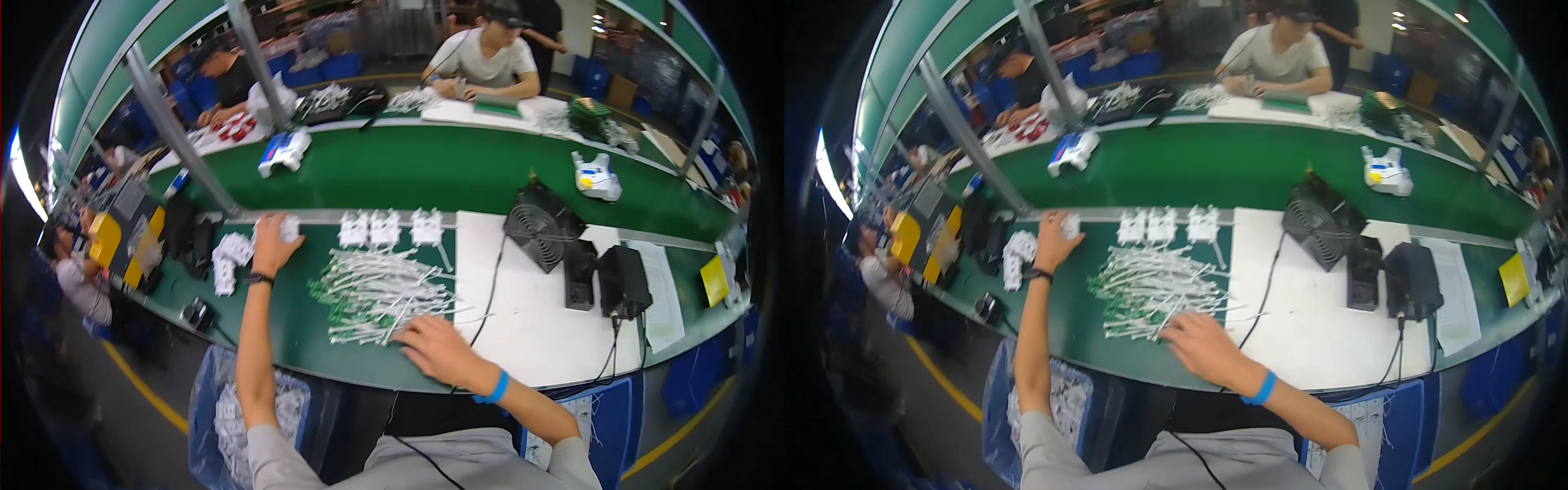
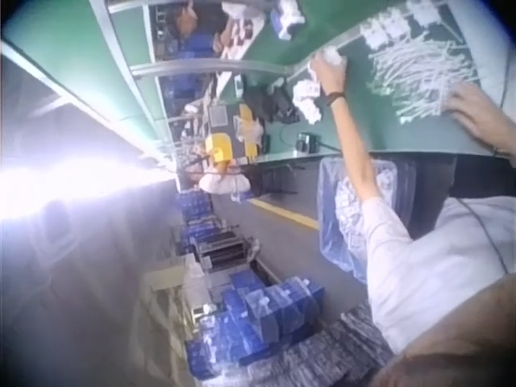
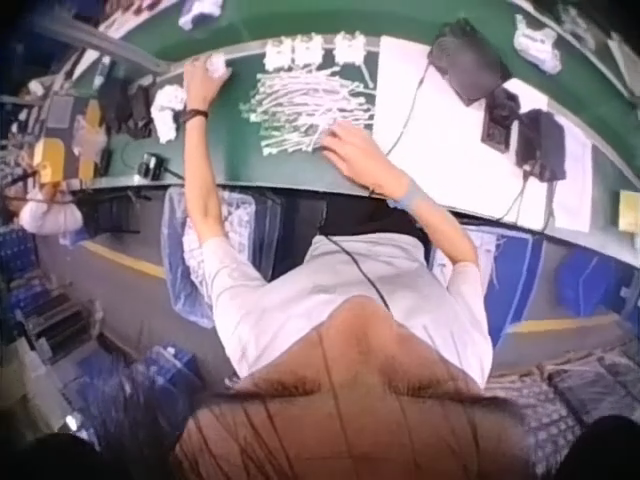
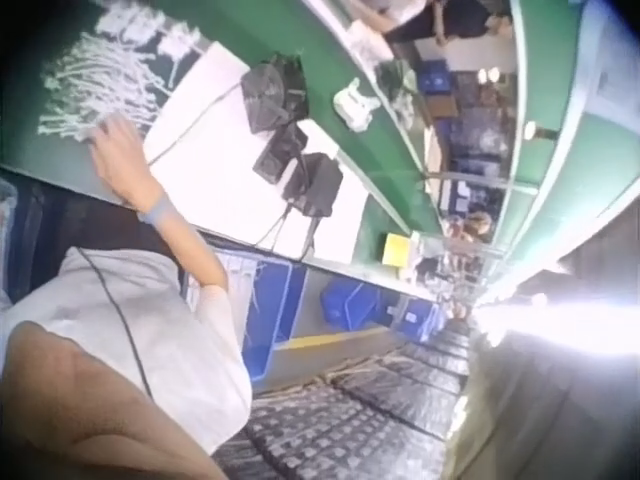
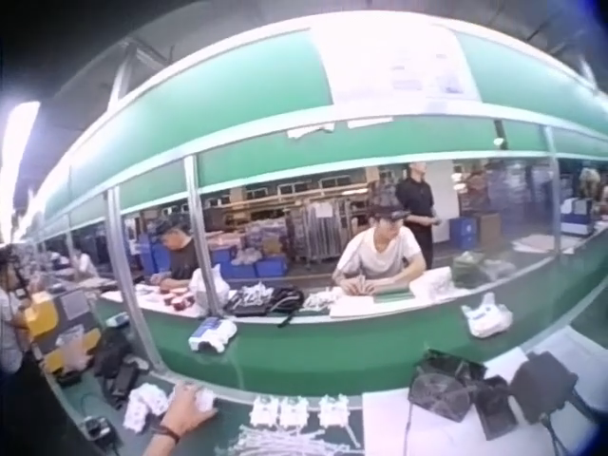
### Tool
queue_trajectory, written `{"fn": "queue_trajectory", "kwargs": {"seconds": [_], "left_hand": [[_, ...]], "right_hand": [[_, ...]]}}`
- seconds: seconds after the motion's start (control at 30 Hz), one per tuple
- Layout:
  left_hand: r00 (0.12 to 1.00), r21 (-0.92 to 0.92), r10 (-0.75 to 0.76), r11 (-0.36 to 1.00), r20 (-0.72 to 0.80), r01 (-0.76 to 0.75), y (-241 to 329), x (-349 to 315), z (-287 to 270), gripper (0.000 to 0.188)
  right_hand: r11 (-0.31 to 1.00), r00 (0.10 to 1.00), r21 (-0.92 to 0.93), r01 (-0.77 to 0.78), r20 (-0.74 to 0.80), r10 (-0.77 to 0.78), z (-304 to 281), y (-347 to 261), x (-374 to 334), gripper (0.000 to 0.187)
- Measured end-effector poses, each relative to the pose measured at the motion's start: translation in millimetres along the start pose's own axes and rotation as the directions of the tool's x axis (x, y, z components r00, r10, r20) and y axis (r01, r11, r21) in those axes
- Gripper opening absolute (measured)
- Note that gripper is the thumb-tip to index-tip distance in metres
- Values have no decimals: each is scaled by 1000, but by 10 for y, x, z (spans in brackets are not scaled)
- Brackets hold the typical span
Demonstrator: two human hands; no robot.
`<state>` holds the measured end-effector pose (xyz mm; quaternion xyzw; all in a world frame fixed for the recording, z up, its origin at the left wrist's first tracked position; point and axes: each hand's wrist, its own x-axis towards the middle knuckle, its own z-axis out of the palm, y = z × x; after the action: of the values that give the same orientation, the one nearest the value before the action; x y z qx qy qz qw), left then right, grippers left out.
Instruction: Soldering components onto small circuit boards on an assembly line.
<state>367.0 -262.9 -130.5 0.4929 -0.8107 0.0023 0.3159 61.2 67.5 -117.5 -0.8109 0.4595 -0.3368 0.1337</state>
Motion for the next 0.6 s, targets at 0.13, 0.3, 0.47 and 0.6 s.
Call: {"fn": "queue_trajectory", "kwargs": {"seconds": [0.13, 0.3, 0.47, 0.6], "left_hand": [[988, -107, -52, 994, -143, 37, 164, -68, -44, 69], [968, -629, -250, 754, -9, 189, 469, -81, -67, 54], [927, -911, -173, 192, 334, 364, 859, -80, -11, 43], [887, -853, 78, -248, 456, 460, 1494, -61, 28, 55]], "right_hand": [[968, 996, -233, 93, 10, -93, 444, 209, 88, 35], [957, 991, -255, 136, 40, -130, 408, 135, 135, 23], [993, 973, -19, 115, -198, -117, 160, 65, 209, 22], [928, 845, 370, -46, -480, 234, -98, 138, 277, 19]]}}
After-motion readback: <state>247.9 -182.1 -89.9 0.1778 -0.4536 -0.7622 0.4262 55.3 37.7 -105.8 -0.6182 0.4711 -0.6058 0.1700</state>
